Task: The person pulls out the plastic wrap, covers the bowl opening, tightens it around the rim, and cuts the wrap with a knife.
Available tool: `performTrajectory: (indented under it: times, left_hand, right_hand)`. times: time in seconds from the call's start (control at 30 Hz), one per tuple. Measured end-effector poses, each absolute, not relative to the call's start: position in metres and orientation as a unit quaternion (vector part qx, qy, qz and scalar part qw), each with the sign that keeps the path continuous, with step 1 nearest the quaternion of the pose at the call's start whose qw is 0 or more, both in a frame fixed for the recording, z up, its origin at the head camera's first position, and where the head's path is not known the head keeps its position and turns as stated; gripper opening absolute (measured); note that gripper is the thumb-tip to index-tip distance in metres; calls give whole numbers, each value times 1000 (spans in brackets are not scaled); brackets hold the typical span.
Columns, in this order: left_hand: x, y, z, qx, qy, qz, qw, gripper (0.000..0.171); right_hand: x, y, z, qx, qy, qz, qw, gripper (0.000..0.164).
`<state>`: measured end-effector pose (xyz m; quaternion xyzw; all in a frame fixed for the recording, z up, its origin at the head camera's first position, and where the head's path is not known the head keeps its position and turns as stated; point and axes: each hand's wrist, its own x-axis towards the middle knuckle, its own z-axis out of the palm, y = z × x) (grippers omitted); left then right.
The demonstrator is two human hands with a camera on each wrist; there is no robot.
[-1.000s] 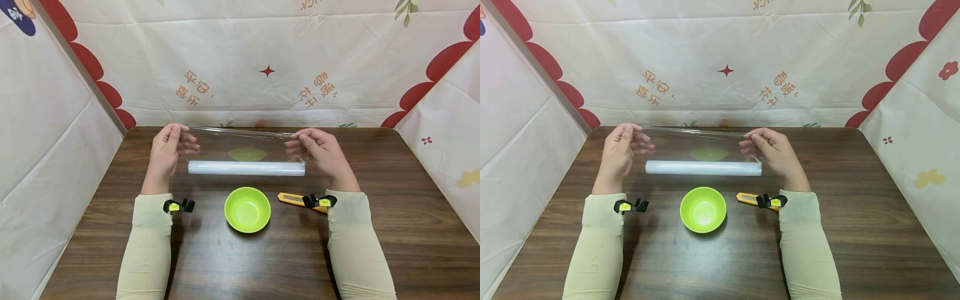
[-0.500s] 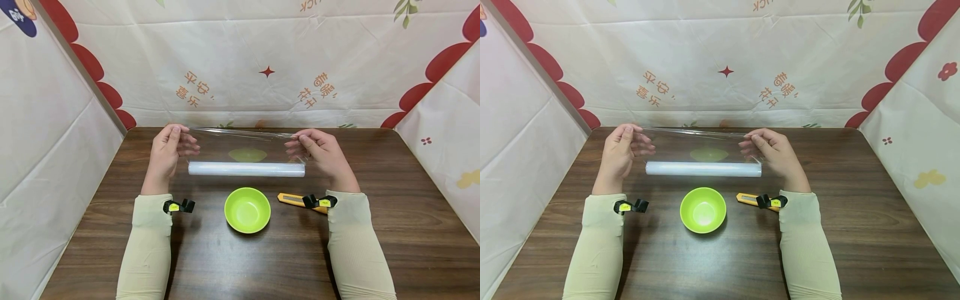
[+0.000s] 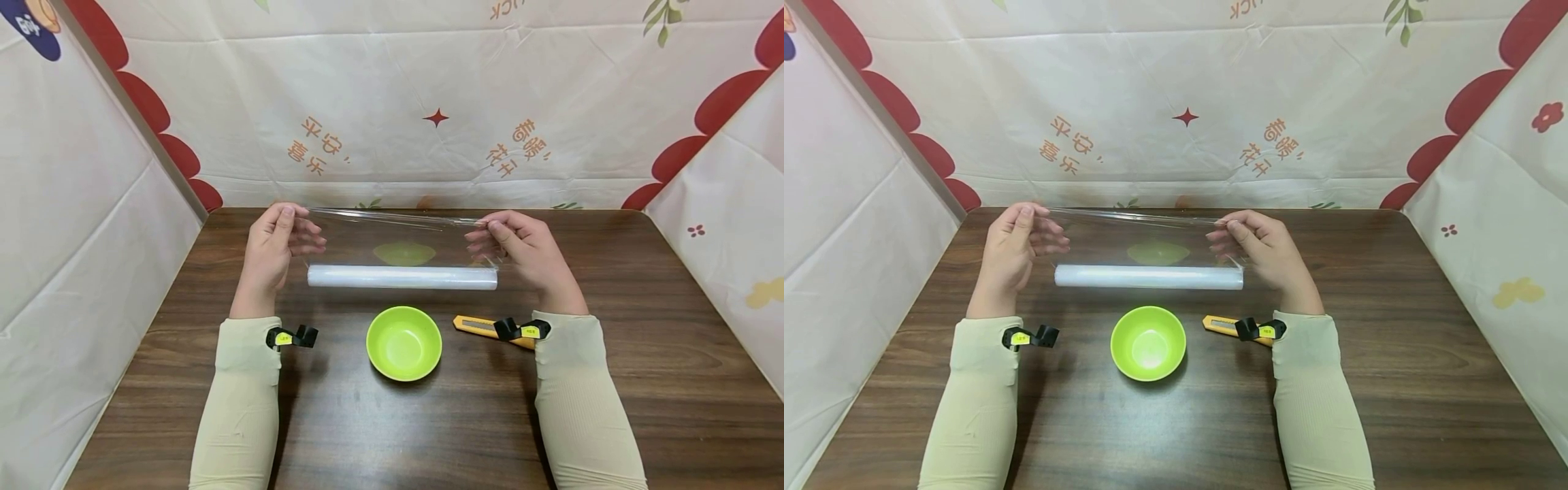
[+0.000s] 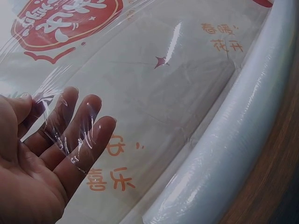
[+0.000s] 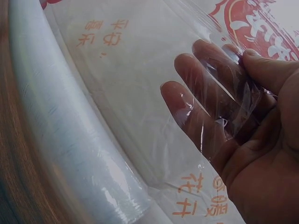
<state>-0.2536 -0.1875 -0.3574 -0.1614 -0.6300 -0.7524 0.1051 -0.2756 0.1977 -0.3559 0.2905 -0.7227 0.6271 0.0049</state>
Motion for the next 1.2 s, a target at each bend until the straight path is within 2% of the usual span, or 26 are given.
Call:
performTrajectory:
  times: [0.27,1.2]
  left_hand:
    - [-253,-188,-357,-163,-629,-752,106,26]
    - [-254,-187,-357,-162,-632,-750,110,26]
  right_hand:
    - [-276,197,-353,295,-727,620,9,23]
    - [-278,199,-357,300,-722,623,7,26]
